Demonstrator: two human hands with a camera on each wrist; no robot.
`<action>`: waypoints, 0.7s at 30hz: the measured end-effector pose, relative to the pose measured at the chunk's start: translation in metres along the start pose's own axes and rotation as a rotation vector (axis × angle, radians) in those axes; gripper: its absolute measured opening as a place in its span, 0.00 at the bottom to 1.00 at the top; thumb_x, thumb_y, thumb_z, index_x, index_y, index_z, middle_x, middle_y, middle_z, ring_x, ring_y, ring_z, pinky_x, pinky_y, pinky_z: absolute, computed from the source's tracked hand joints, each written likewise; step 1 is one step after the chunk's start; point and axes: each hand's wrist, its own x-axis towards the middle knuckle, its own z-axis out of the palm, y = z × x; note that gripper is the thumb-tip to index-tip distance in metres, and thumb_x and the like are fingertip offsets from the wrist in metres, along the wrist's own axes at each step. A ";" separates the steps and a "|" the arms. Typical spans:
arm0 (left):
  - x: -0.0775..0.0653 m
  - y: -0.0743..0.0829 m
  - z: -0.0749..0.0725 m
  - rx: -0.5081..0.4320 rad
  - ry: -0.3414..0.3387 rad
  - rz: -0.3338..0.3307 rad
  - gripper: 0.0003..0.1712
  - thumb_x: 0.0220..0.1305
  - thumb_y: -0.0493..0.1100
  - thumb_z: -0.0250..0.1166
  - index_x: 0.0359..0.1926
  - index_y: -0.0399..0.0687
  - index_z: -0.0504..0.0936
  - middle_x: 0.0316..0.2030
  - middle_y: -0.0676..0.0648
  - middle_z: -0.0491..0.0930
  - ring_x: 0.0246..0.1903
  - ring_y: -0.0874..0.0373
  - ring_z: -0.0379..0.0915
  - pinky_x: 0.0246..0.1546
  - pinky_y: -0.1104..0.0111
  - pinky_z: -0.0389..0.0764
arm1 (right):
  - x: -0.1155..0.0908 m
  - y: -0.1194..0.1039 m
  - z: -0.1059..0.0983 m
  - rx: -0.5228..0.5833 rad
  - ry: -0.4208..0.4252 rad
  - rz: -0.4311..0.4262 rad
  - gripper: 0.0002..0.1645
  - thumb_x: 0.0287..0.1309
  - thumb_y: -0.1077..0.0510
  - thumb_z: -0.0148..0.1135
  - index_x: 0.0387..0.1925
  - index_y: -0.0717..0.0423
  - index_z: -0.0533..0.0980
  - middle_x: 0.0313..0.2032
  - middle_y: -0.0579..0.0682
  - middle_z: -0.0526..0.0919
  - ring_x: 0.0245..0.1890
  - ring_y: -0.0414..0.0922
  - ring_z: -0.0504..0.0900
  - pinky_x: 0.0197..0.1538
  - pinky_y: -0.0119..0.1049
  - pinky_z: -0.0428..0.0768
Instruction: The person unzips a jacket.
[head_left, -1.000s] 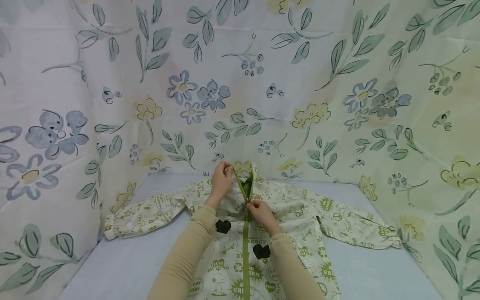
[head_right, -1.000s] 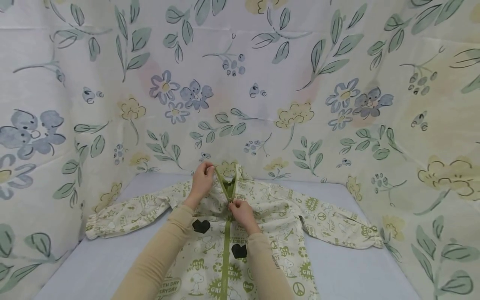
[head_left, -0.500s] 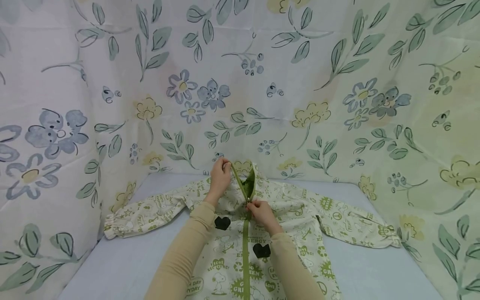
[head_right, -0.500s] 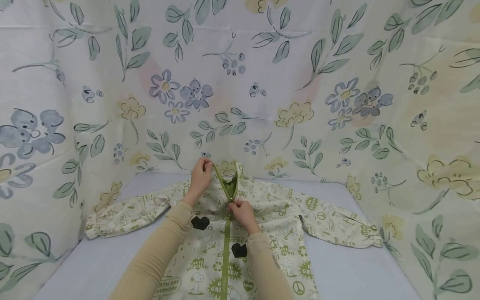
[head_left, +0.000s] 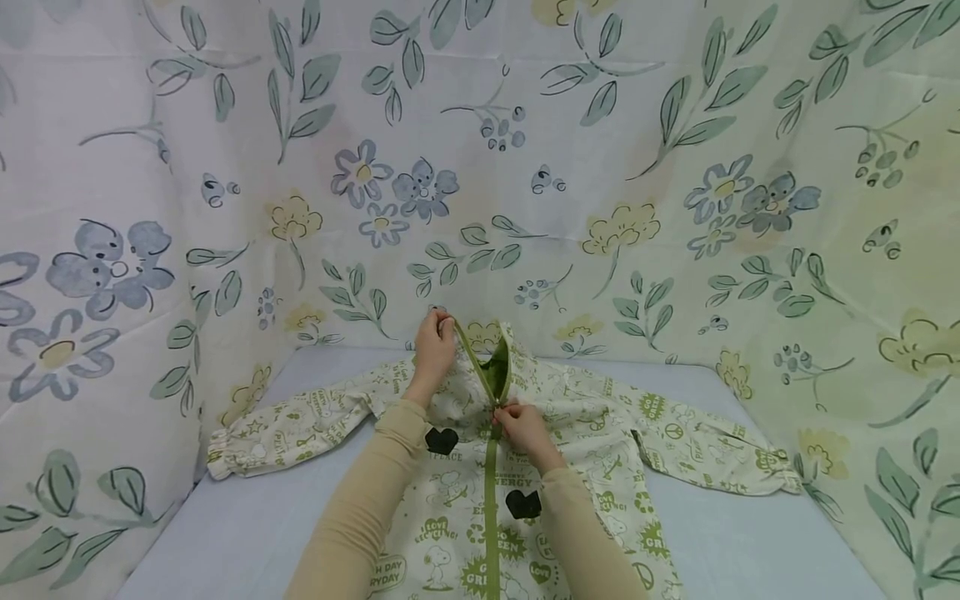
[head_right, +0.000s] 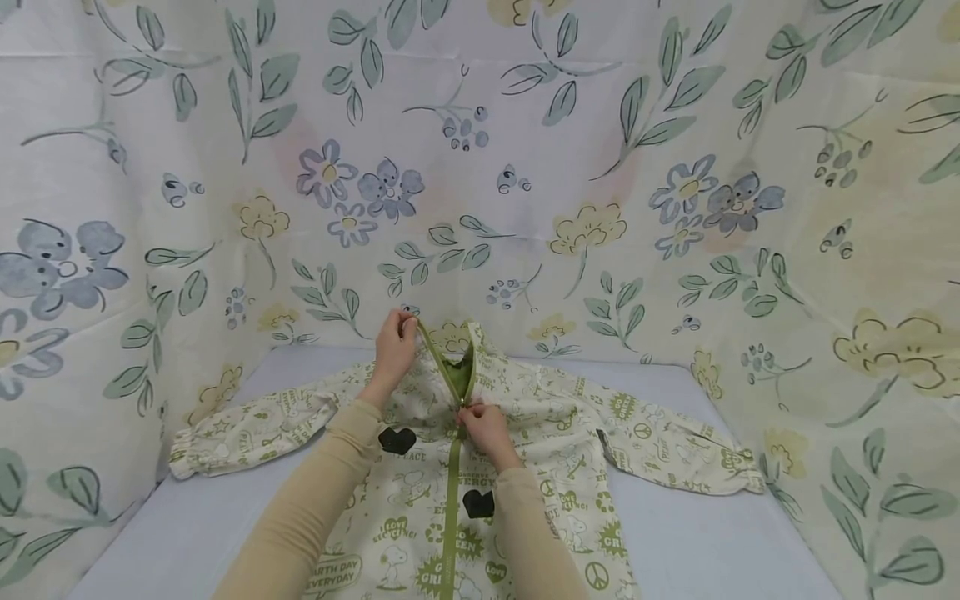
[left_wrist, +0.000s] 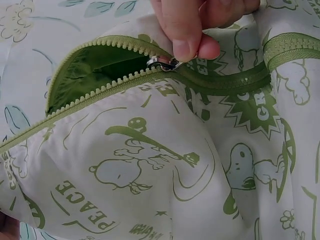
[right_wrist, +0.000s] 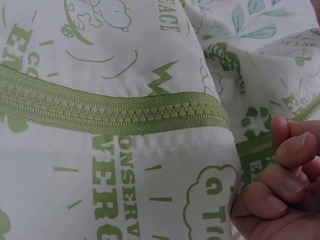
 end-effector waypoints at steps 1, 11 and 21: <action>0.000 0.000 0.000 -0.003 0.002 -0.002 0.10 0.72 0.39 0.48 0.44 0.37 0.72 0.39 0.39 0.72 0.37 0.47 0.69 0.39 0.56 0.72 | 0.000 0.000 0.000 -0.001 -0.001 0.003 0.21 0.67 0.54 0.52 0.32 0.71 0.79 0.10 0.45 0.65 0.09 0.38 0.53 0.15 0.32 0.58; 0.000 0.005 -0.007 -0.029 -0.015 -0.043 0.11 0.72 0.39 0.47 0.46 0.34 0.71 0.42 0.38 0.71 0.39 0.47 0.69 0.40 0.57 0.72 | -0.003 0.002 0.000 0.013 -0.013 0.002 0.20 0.67 0.53 0.51 0.37 0.67 0.80 0.09 0.45 0.62 0.09 0.38 0.53 0.14 0.32 0.59; 0.001 0.003 -0.009 -0.045 -0.016 -0.051 0.12 0.72 0.39 0.47 0.48 0.34 0.71 0.43 0.38 0.72 0.39 0.47 0.69 0.40 0.58 0.72 | -0.003 0.000 0.001 0.042 -0.007 0.007 0.18 0.67 0.55 0.52 0.37 0.68 0.79 0.10 0.45 0.63 0.09 0.38 0.53 0.14 0.32 0.59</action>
